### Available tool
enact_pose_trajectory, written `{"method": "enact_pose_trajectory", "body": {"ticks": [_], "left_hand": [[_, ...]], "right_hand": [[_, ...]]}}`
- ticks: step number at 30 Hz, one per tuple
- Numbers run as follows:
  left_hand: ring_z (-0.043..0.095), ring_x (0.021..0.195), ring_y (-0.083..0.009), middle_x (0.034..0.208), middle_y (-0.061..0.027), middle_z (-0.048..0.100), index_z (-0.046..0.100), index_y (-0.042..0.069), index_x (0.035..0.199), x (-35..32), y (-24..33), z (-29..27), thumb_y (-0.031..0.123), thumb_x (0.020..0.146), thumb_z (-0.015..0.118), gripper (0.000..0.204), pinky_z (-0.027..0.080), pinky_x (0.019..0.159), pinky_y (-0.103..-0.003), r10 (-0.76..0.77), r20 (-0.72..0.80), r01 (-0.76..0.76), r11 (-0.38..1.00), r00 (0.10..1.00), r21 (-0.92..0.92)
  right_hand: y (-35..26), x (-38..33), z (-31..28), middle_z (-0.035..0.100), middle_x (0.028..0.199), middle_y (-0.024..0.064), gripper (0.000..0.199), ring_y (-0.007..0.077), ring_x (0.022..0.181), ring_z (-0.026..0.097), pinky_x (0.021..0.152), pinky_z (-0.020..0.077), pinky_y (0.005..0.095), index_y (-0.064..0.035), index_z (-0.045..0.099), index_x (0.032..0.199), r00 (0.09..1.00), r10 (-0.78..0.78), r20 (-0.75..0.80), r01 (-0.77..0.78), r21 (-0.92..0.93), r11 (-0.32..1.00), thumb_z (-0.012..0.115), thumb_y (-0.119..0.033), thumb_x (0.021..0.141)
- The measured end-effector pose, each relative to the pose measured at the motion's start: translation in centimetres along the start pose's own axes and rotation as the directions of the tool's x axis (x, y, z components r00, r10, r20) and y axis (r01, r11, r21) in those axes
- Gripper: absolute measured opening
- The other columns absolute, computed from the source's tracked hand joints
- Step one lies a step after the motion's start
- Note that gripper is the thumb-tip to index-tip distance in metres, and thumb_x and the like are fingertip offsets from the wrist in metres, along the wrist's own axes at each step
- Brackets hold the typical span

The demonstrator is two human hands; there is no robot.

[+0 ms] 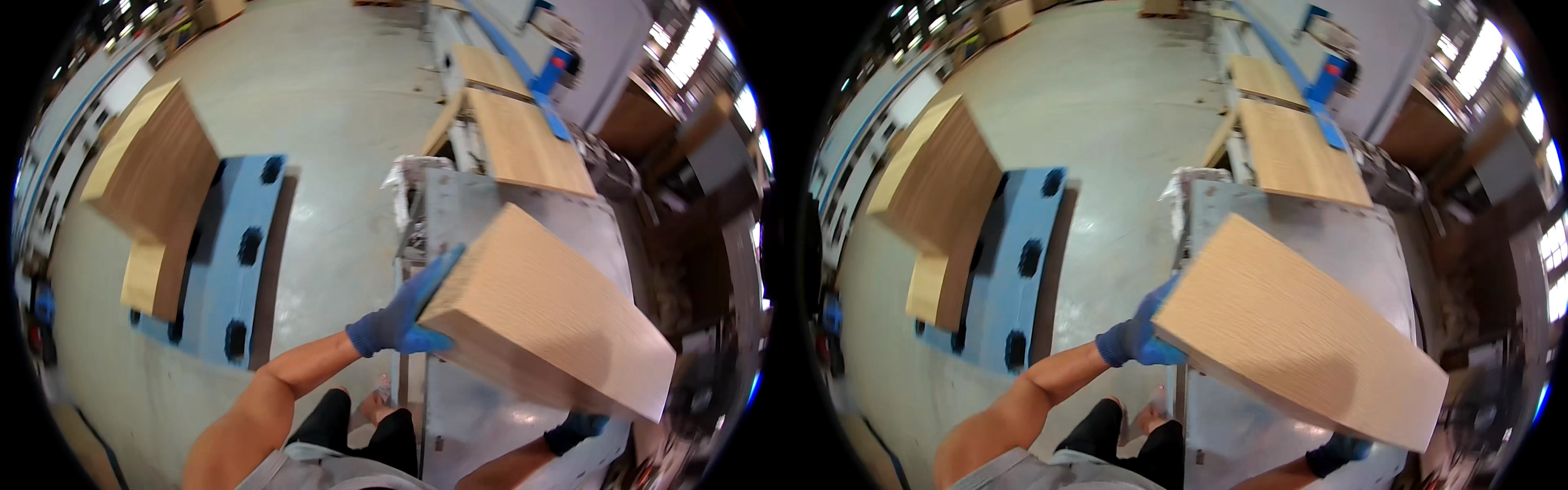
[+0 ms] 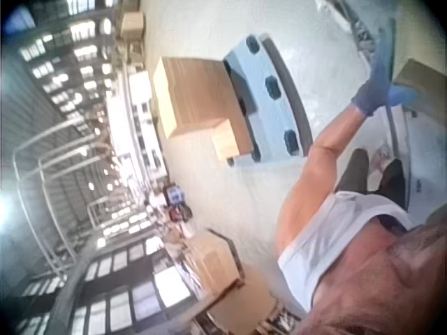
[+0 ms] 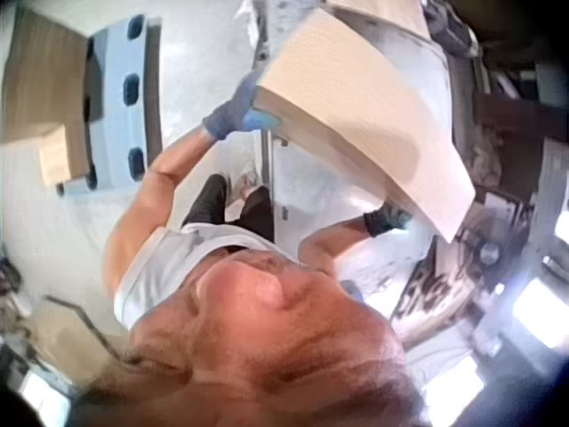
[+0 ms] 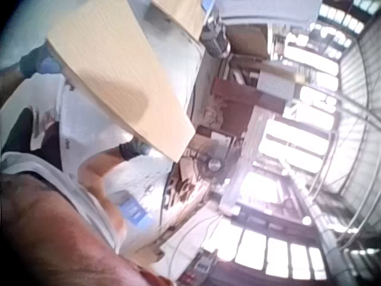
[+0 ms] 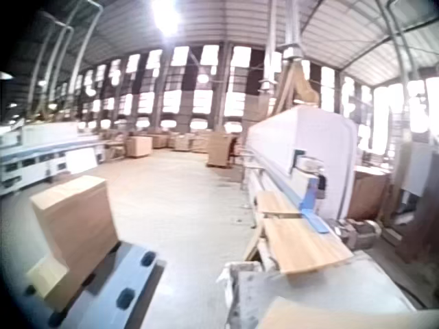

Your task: The person stacks wooden boards by taking them from a table and placing them onto a stack on a pallet.

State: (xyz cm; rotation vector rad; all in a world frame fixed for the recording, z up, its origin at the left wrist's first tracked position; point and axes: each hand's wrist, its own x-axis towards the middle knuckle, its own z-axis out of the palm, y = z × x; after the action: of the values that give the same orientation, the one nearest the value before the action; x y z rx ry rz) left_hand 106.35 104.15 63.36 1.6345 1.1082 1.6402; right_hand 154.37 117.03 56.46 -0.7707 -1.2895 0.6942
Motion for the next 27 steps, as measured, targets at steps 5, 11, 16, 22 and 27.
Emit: {"method": "enact_pose_trajectory", "body": {"ticks": [5,11,16,22,27], "left_hand": [[0.038,0.137,-0.0316,0.149,-0.0241,0.035,0.021,-0.003,0.150,-5.2,6.8,-2.7,0.035,0.074,0.080,0.104,0.030,0.112,-0.041,0.034,-0.110,-0.022,0.994,0.993,0.111],[0.061,0.096,-0.0131,0.123,-0.0101,0.059,0.025,0.003,0.151,-19.0,18.7,-8.2,0.018,0.083,0.072,0.085,0.052,0.080,-0.029,-0.537,-0.277,0.431,0.826,0.797,-0.363],[0.061,0.096,-0.0140,0.113,-0.0115,0.066,0.051,0.000,0.135,-38.6,19.6,-13.7,0.037,0.088,0.069,0.062,0.049,0.083,-0.030,-0.682,-0.520,0.572,0.725,0.514,-0.384],[0.062,0.096,-0.0169,0.108,-0.0079,0.066,0.057,-0.002,0.127,-59.2,29.0,-20.5,0.035,0.089,0.069,0.054,0.051,0.084,-0.032,-0.727,-0.650,0.471,0.664,0.222,-0.581],[0.062,0.093,-0.0152,0.108,-0.0081,0.066,0.060,-0.002,0.123,-70.2,35.7,-26.8,0.033,0.090,0.068,0.048,0.052,0.080,-0.031,-0.758,-0.652,0.387,0.591,-0.033,-0.707]], "right_hand": [[-6.7,-3.3,2.2,0.055,0.133,0.0194,0.052,0.0355,0.117,0.056,0.099,0.0470,0.0487,0.0035,0.048,0.134,0.960,0.279,0.029,-0.279,0.194,0.941,0.053,-0.031,0.096],[-13.5,-10.3,8.3,0.054,0.133,0.0205,0.052,0.0359,0.118,0.055,0.100,0.0464,0.0503,0.0041,0.047,0.135,0.587,0.674,0.448,-0.809,0.294,0.509,0.053,-0.031,0.096],[-23.2,-25.5,21.7,0.065,0.112,0.0130,0.042,0.0240,0.100,0.064,0.087,0.0526,0.0368,0.0051,0.060,0.116,0.353,0.790,0.501,-0.895,-0.066,0.441,0.058,-0.030,0.093],[-28.0,-42.6,32.4,0.061,0.126,0.0148,0.045,0.0258,0.112,0.061,0.096,0.0503,0.0375,0.0026,0.054,0.129,-0.102,0.713,0.694,-0.916,-0.346,0.206,0.058,-0.027,0.094],[-31.9,-53.8,42.2,0.063,0.122,0.0138,0.045,0.0239,0.108,0.063,0.092,0.0514,0.0359,0.0025,0.055,0.127,-0.276,0.654,0.705,-0.860,-0.484,0.159,0.061,-0.026,0.093]]}}
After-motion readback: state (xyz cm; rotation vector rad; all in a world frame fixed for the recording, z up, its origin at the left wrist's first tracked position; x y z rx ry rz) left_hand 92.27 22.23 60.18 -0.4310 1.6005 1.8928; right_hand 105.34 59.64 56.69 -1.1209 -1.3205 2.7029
